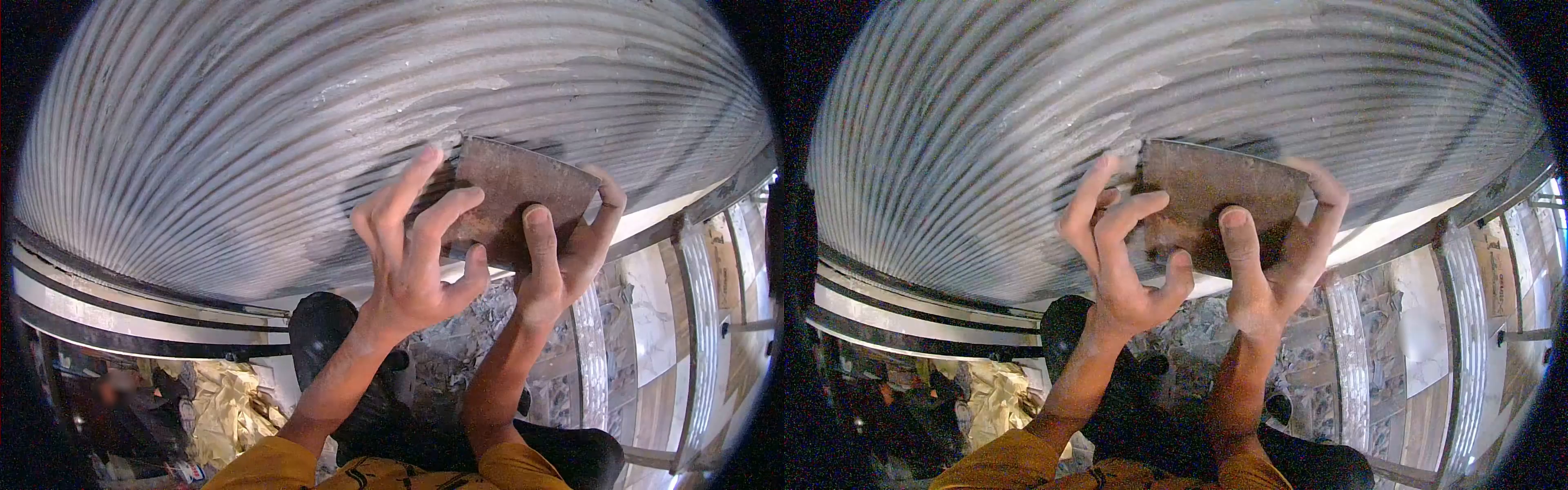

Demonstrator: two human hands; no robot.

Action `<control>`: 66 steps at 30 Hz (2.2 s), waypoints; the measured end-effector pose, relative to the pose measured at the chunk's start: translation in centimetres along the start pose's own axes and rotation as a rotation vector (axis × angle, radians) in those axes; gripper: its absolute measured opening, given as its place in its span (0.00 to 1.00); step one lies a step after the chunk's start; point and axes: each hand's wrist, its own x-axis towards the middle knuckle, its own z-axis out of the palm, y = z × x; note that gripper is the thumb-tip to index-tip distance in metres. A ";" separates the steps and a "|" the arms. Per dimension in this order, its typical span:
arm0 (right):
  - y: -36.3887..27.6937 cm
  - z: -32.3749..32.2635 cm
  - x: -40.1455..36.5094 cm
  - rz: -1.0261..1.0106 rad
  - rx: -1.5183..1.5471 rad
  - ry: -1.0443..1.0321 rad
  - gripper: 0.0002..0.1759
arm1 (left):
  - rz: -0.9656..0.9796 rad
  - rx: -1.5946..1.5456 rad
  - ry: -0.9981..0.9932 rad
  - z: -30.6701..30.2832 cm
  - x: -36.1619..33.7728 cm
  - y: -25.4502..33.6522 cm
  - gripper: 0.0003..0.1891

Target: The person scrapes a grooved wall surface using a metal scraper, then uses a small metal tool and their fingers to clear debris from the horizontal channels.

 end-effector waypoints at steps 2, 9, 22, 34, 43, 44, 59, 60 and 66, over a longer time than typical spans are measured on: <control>-0.1 0.1 0.1 0.028 0.021 -0.040 0.29 | -0.007 -0.011 0.011 -0.1 0.1 0.0 0.25; -0.1 0.4 0.0 0.054 0.021 -0.062 0.29 | -0.009 -0.002 -0.021 -0.5 0.1 0.0 0.24; -1.0 0.3 -0.3 0.008 -0.058 -0.019 0.28 | -0.020 -0.027 -0.037 -0.7 -0.1 0.0 0.24; -0.2 0.7 -0.7 -0.071 -0.089 -0.052 0.29 | -0.008 0.053 -0.092 -1.0 -0.3 -0.1 0.25; 0.0 1.0 -1.0 -0.093 -0.063 -0.054 0.28 | -0.008 0.001 -0.040 -0.7 -0.4 -0.3 0.27; -0.1 1.2 -1.0 -0.098 -0.045 -0.071 0.28 | -0.015 -0.031 -0.016 -0.7 -0.4 -0.3 0.27; 1.9 1.7 -1.6 0.146 0.153 -0.012 0.29 | 0.015 -0.034 0.032 -0.9 -0.1 -0.7 0.22; 1.9 1.8 -1.7 0.147 0.154 -0.012 0.29 | 0.016 -0.033 0.032 -0.9 -0.1 -0.7 0.22; 2.3 2.4 -2.4 0.174 0.254 -0.015 0.29 | 0.023 -0.055 0.030 -1.3 0.0 -0.9 0.19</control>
